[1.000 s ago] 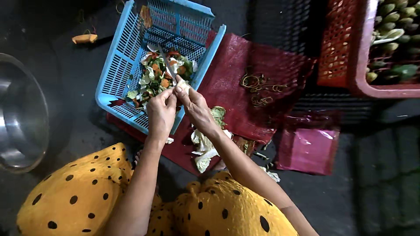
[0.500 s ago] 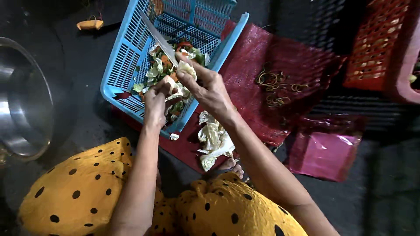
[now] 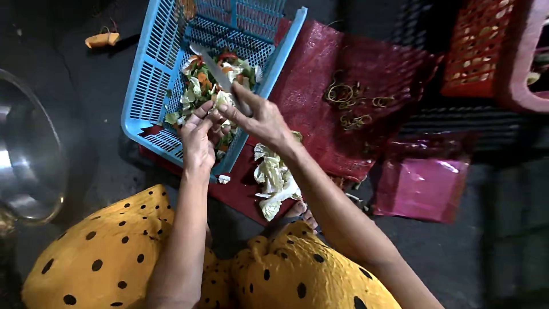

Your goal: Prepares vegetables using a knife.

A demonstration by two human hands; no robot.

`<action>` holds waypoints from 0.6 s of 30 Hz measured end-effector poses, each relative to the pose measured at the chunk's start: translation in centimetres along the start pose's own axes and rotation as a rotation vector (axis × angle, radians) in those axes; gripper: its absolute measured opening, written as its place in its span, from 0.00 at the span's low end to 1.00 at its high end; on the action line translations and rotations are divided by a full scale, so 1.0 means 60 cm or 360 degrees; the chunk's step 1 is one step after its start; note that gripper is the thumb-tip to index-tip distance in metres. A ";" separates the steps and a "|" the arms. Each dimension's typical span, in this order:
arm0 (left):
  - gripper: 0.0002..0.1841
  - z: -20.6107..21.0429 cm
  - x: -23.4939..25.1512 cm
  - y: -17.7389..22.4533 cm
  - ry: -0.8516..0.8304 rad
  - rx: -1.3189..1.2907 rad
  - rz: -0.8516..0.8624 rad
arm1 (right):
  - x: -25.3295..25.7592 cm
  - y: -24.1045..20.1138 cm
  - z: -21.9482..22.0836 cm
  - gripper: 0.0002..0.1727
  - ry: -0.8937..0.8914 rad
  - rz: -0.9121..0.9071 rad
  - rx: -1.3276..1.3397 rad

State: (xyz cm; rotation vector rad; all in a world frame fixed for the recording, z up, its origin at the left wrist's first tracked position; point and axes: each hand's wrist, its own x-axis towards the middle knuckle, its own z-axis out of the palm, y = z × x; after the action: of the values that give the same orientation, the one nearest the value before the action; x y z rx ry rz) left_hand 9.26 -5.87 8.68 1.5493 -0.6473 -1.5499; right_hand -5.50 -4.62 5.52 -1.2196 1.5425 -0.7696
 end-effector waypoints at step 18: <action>0.07 0.026 -0.016 -0.022 -0.0013 0.0127 0.0079 | -0.007 0.006 0.043 0.25 0.0127 -0.0167 0.0279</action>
State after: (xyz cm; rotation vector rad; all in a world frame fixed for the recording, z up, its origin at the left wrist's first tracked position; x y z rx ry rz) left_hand 7.41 -4.66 8.28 1.5747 -0.7545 -1.5104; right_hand -3.17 -3.85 4.51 -1.1582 1.4504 -1.0117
